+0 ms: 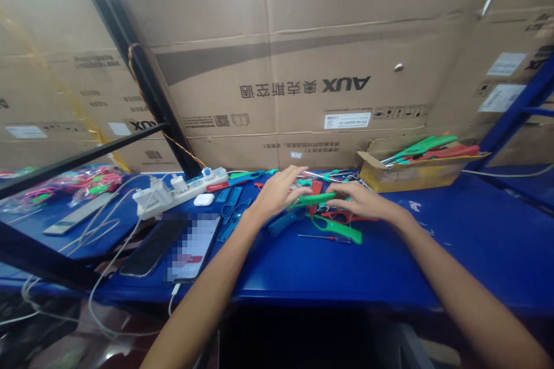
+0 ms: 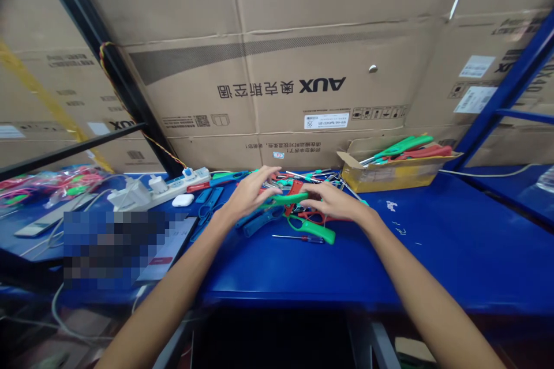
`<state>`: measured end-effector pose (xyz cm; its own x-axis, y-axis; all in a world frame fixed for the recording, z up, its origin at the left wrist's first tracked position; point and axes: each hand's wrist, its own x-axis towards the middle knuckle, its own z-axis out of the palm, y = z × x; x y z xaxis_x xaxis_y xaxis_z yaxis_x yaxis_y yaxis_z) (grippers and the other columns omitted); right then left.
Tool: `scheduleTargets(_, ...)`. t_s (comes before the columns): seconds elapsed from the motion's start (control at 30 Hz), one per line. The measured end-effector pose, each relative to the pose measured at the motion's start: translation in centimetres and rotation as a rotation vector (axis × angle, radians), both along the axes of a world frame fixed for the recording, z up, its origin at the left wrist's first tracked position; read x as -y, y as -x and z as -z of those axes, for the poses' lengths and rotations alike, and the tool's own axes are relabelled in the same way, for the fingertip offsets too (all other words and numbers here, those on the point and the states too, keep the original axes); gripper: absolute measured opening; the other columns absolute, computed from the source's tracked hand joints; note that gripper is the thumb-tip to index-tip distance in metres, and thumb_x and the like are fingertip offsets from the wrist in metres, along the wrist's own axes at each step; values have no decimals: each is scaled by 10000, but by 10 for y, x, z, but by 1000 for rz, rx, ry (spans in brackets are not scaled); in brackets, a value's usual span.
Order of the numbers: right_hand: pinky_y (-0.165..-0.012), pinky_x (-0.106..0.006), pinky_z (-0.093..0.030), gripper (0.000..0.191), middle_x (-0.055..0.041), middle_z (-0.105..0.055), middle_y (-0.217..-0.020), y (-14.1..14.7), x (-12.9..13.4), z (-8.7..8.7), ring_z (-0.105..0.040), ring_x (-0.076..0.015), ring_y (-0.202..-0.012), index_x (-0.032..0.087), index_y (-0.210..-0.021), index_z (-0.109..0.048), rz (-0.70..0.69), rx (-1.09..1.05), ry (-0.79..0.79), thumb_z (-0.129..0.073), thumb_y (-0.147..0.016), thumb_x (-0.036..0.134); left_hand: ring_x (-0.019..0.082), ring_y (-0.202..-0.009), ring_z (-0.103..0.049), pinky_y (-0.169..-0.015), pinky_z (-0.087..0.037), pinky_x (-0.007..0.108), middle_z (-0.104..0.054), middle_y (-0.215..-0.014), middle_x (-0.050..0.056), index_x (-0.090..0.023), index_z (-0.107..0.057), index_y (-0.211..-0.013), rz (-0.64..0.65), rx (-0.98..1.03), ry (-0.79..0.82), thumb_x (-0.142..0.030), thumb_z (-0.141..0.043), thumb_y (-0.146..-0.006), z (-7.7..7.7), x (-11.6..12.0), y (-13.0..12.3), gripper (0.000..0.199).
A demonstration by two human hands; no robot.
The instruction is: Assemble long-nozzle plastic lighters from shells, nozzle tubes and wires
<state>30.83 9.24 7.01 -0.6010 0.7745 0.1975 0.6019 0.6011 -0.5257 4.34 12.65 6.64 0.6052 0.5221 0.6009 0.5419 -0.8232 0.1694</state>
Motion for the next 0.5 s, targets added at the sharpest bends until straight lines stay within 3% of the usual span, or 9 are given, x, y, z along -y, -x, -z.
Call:
scheduleTargets(0.07,-766,-334,-488,314,-46,-749,-928,-3,3,-5,-660,-208,-837,206,-1007,-743,-30,8,53,-585,-969,475,230,-1114,-657,-962,-508,347,-674,-1211,80,-199,-594,-1257,-55,40,-11,-367,-490,-1061,-8,-1,12,279)
scheduleTargets(0.2,-722,-307,-500,358,-37,-754,-924,0,10,-9,-669,-191,-822,230,-1076,-786,-156,27,248,-619,-942,516,249,-1042,-658,-921,-503,372,-686,-1096,99,-161,-664,-1084,-134,24,-7,-287,-432,-1072,-14,-9,31,264)
scheduleTargets(0.3,-743,-300,-486,380,-48,-720,-952,9,14,-7,-642,-181,-859,239,-1128,-789,-296,12,354,-648,-923,526,250,-963,-679,-861,-520,359,-703,-1033,98,-157,-691,-1045,-131,-59,41,-271,-470,-1050,-7,-15,36,248)
scheduleTargets(0.5,-703,-292,-456,532,-35,-644,-894,16,22,-6,-587,-168,-794,222,-1130,-792,-301,141,428,-752,-787,627,237,-1014,-702,-857,-525,316,-753,-1085,68,-197,-718,-1082,-72,-217,166,-265,-548,-1014,14,-21,28,195)
